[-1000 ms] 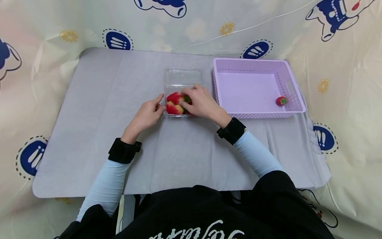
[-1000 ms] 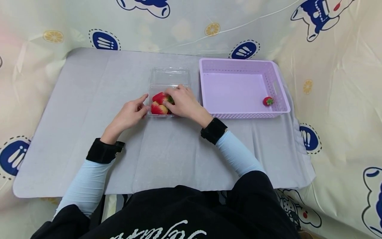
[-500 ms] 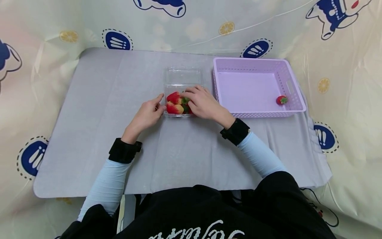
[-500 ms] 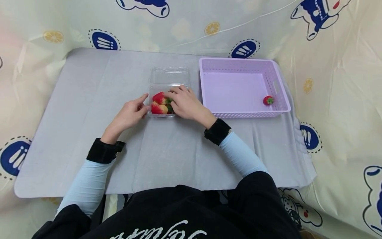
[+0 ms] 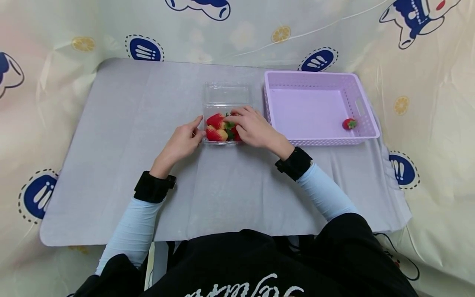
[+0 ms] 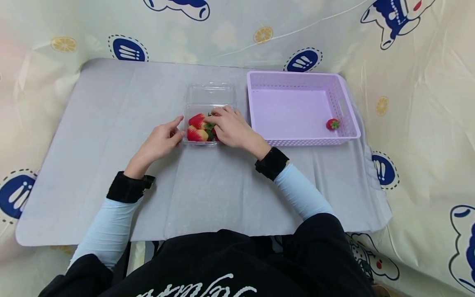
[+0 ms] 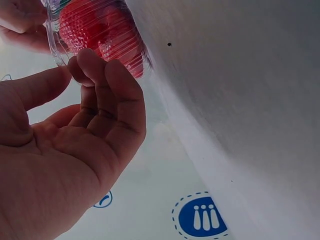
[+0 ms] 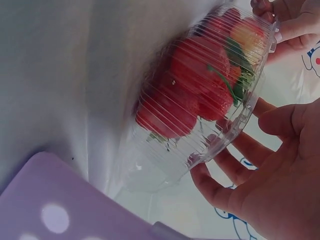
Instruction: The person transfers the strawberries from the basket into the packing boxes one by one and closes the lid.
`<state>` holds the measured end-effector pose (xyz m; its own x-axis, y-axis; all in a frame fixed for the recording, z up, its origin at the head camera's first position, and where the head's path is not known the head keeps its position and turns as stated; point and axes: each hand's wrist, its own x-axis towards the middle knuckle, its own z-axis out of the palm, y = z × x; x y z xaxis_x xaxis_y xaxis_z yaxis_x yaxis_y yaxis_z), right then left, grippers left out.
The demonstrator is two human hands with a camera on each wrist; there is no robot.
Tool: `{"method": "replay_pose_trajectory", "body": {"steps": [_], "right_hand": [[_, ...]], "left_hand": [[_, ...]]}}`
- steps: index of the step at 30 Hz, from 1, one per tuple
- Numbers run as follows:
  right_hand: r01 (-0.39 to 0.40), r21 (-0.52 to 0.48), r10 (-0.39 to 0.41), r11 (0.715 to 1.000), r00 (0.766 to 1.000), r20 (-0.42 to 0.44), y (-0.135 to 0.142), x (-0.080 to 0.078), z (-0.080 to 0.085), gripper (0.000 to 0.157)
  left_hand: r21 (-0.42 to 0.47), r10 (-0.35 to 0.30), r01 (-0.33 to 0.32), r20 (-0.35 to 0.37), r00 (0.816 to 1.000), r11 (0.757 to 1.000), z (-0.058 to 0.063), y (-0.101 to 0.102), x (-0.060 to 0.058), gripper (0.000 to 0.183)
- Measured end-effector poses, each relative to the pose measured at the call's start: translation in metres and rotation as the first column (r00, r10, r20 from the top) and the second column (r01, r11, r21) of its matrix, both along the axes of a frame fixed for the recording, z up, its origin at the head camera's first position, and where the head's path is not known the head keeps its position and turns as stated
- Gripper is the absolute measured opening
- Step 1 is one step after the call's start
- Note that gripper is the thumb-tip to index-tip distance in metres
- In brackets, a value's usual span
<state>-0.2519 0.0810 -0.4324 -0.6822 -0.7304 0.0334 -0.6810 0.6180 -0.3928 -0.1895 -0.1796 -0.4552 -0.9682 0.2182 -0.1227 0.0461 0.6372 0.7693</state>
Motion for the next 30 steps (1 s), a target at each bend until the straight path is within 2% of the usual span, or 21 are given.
{"method": "replay_pose_trajectory", "body": {"steps": [11, 17, 25, 30], "right_hand": [[0.007, -0.067, -0.006, 0.998, 1.0, 0.018, 0.008, 0.0, 0.01, 0.04], [0.018, -0.068, -0.017, 0.998, 1.0, 0.01, 0.016, 0.001, 0.018, 0.039], [0.08, -0.06, -0.079, 0.995, 0.997, 0.025, 0.036, -0.001, 0.032, 0.034], [0.153, -0.007, -0.153, 0.988, 0.987, 0.058, 0.055, -0.004, 0.046, 0.025]], "left_hand": [[-0.002, 0.004, -0.004, 0.004, 1.0, 1.0, 0.0, 0.0, 0.0, 0.062], [-0.007, 0.002, -0.002, -0.004, 1.0, 1.0, 0.0, 0.0, -0.001, 0.061], [-0.015, 0.001, -0.001, -0.004, 1.0, 1.0, 0.001, 0.001, 0.0, 0.061], [-0.009, 0.006, -0.006, 0.005, 1.0, 1.0, 0.001, 0.0, 0.0, 0.061]]}}
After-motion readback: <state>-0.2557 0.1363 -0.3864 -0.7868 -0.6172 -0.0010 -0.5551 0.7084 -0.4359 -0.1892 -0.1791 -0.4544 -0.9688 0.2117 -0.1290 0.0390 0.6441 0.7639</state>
